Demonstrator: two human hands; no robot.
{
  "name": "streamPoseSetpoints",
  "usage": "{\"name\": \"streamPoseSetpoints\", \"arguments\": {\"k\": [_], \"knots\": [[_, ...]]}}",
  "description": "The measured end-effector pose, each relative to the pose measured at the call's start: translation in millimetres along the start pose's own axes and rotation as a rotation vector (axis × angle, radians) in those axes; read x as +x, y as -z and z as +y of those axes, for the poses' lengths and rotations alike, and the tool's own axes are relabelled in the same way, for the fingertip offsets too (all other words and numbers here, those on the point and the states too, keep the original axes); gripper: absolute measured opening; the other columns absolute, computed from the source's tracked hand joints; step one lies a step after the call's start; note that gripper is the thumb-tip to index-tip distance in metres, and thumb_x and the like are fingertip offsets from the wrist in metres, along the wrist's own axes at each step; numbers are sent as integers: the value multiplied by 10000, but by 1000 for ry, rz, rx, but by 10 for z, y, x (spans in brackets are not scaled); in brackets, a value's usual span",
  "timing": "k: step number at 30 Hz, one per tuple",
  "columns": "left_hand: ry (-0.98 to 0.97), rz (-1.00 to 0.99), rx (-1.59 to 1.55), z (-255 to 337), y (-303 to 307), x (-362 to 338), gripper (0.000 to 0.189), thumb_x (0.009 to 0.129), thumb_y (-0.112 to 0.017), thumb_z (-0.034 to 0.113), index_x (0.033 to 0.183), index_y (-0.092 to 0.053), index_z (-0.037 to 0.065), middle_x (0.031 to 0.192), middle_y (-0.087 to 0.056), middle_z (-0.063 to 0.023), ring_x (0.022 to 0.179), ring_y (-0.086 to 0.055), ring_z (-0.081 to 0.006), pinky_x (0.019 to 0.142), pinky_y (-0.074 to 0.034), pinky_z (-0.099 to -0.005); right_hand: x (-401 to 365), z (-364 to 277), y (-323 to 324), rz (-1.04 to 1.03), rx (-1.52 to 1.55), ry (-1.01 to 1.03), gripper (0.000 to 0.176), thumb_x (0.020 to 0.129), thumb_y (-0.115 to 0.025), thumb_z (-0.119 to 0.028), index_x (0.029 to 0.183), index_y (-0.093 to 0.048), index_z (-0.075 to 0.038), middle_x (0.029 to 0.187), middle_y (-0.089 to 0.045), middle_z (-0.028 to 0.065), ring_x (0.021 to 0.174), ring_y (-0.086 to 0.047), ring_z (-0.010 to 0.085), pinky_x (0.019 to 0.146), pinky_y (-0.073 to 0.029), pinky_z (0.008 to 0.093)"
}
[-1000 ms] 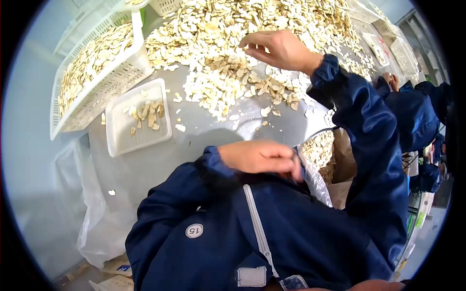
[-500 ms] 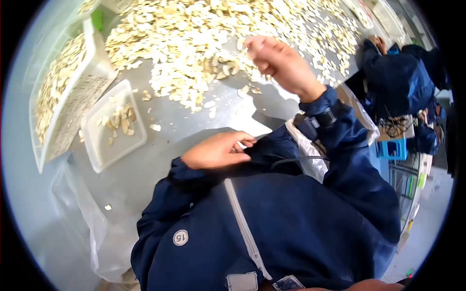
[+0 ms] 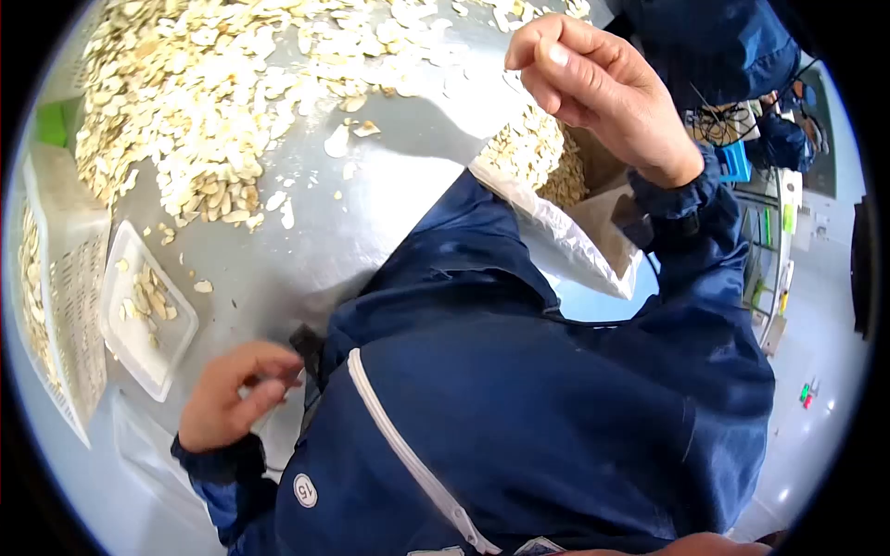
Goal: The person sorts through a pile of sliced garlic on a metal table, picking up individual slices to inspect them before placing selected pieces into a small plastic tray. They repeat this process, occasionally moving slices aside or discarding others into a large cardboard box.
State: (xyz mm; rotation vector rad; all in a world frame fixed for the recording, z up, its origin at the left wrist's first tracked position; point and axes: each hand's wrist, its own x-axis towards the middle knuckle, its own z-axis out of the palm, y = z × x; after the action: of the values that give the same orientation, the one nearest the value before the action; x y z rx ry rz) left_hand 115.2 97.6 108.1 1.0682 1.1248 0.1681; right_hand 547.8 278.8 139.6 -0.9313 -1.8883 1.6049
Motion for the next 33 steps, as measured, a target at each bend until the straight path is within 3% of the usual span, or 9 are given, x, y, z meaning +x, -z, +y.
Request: {"name": "streamPoseSetpoints", "arguments": {"k": [3, 6, 9, 11, 13, 15, 18, 27, 33], "knots": [[89, -31, 243, 89, 58, -343, 321, 896, -648, -12, 1213, -680, 30, 1107, -718, -110, 971, -738, -210, 755, -539, -290, -113, 26, 134, -83, -260, -135, 358, 1077, -607, -360, 1226, -704, -49, 853, -622, -43, 735, -528, 29, 667, -459, 204], [138, 229, 218, 473, 217, -775, 310, 832, -654, 0, 1140, -682, -17, 1040, -715, -130, 871, -749, -233, 683, -553, -280, 59, -66, 213, -181, -404, -72, 326, 1060, -636, -314, 1221, -684, -34, 893, -634, -13, 792, -566, 55, 705, -481, 207], [-172, 707, 265, 631, 445, -933, 522, 1033, -571, 502, 1111, -598, -14, 871, -679, -113, 654, -681, -172, 479, -476, -225, 452, -74, 54, -191, -467, 50, 313, 1057, -641, -302, 1225, -691, -43, 889, -643, -14, 802, -578, 59, 723, -491, 215], [-512, 848, -1, 747, 515, -571, 520, 1065, -529, 481, 1266, -545, 2, 817, -594, -41, 555, -532, -94, 430, -368, -198, 832, -57, -160, -188, -493, 165, 307, 1056, -647, -302, 1233, -711, -60, 874, -659, -24, 810, -595, 61, 750, -508, 228], [-758, 911, -260, 821, 541, -131, 559, 1088, -504, 447, 1449, -466, 22, 798, -525, 21, 524, -435, -34, 394, -283, -184, 1198, 223, -501, -143, -161, 262, 302, 1056, -638, -268, 1279, -689, -71, 910, -686, -23, 779, -578, 44, 701, -487, 225], [-984, 600, -542, 650, 513, 362, 430, 1085, -552, 402, 1343, -544, 59, 804, -538, 39, 600, -485, -30, 400, -283, -172, 1374, 232, -923, -13, 138, 205, 274, 1079, -610, -234, 1308, -661, -93, 904, -628, -55, 743, -487, 10, 640, -388, 183], [-763, 601, -862, 460, 165, 932, 259, 1103, -533, 298, 1198, -598, 67, 871, -587, 9, 673, -524, -69, 509, -382, -201, 1609, 314, -1344, 13, 433, 106, 285, 1083, -592, -216, 1325, -651, -78, 932, -636, -50, 710, -460, 7, 609, -357, 179], [-435, 249, -359, -1, -233, 1103, 169, 1088, -524, 129, 1190, -621, 34, 959, -633, -41, 793, -593, -85, 667, -508, -239, 1128, 189, -700, -71, -22, 24, 303, 1090, -582, -280, 1303, -666, -81, 912, -629, -43, 734, -473, 18, 650, -393, 192], [-241, -27, -172, 24, -458, 1331, 249, 1061, -532, 72, 1284, -629, 23, 1084, -676, -71, 905, -641, -125, 774, -529, -261, 0, -93, 53, 183, -330, 73, 311, 1078, -603, -297, 1269, -675, -62, 881, -658, -50, 750, -516, 22, 661, -431, 204]]}}
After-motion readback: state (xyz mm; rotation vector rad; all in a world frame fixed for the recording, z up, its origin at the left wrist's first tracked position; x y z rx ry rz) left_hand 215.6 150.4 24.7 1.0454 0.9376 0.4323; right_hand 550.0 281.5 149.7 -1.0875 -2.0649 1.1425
